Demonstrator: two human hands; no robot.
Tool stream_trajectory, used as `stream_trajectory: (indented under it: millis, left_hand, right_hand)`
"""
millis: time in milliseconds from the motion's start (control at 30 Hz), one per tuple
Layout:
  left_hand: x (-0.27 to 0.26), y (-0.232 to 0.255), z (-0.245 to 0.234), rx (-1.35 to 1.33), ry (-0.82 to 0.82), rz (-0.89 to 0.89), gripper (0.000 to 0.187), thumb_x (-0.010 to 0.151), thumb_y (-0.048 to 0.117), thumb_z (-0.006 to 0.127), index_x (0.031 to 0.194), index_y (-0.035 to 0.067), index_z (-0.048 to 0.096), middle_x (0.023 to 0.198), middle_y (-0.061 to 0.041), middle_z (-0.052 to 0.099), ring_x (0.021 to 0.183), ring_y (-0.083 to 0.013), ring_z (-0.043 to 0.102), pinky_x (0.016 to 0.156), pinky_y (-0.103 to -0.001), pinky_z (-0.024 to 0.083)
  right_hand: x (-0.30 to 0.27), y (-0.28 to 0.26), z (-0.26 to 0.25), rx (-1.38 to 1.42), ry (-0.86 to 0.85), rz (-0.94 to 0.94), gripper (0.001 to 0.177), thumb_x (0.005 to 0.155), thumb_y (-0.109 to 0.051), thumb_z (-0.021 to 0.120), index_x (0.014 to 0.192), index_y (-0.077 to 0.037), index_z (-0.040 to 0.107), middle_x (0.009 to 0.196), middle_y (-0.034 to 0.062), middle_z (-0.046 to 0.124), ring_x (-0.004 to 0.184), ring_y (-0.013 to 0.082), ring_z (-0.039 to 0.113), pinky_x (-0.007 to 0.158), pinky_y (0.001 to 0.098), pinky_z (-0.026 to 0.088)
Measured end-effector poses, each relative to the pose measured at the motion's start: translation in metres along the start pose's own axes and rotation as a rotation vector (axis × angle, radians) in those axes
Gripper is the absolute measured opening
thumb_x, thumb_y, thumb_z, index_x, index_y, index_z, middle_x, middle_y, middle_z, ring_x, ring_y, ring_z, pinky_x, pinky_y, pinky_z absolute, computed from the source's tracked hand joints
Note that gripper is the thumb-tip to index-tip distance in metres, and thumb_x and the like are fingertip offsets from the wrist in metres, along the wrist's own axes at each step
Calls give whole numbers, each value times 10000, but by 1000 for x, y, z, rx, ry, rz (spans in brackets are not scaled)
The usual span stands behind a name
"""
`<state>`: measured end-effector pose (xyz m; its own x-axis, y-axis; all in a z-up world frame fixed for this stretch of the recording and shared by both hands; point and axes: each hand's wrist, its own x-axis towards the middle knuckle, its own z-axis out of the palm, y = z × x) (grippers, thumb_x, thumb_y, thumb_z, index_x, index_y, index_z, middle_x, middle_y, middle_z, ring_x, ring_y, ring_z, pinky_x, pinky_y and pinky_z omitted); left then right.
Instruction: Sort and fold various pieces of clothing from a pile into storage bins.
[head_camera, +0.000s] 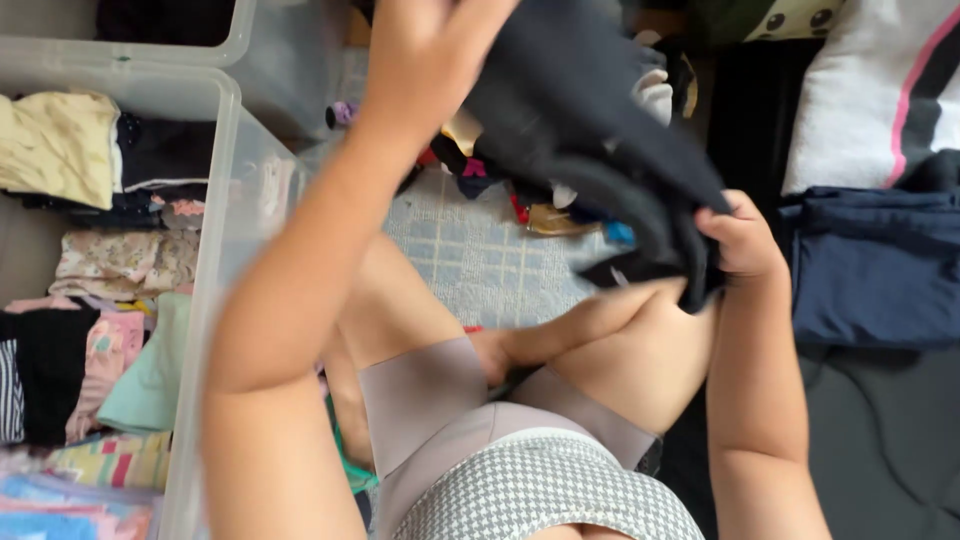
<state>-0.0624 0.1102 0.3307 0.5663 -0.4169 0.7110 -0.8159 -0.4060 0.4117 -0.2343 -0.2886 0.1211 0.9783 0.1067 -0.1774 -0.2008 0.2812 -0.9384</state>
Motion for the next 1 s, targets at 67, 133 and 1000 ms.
stream_trajectory:
  millis: [67,133,1000]
  left_hand:
    - [-59,-34,14,-215,42,-340,355,1065,353,681,1017,5,732,811,-53,711,733,-134,647,707,-321,525]
    - [-157,-109,52,-442,63,-703,409,1031,385,677,1002,-19,732,807,-21,720,764,-70,635,729,-286,522]
    - [-173,-324,181,670,-565,-811,603,856,552,726,1395,302,626,1710,-97,97,1522,-456,183,1123,-768,195]
  right_hand:
    - [32,9,8,-177,-13,79,241,942,-135,676,1116,28,715,939,80,720,824,192,667,749,349,540]
    - [52,29,28,-347,-16,184,239,941,-153,698,1115,7,731,931,33,704,826,148,636,759,328,518]
    - [268,82,-10,-1470,326,163,642,681,-473,904,1196,-137,725,1588,194,360,1439,408,309,1068,644,269]
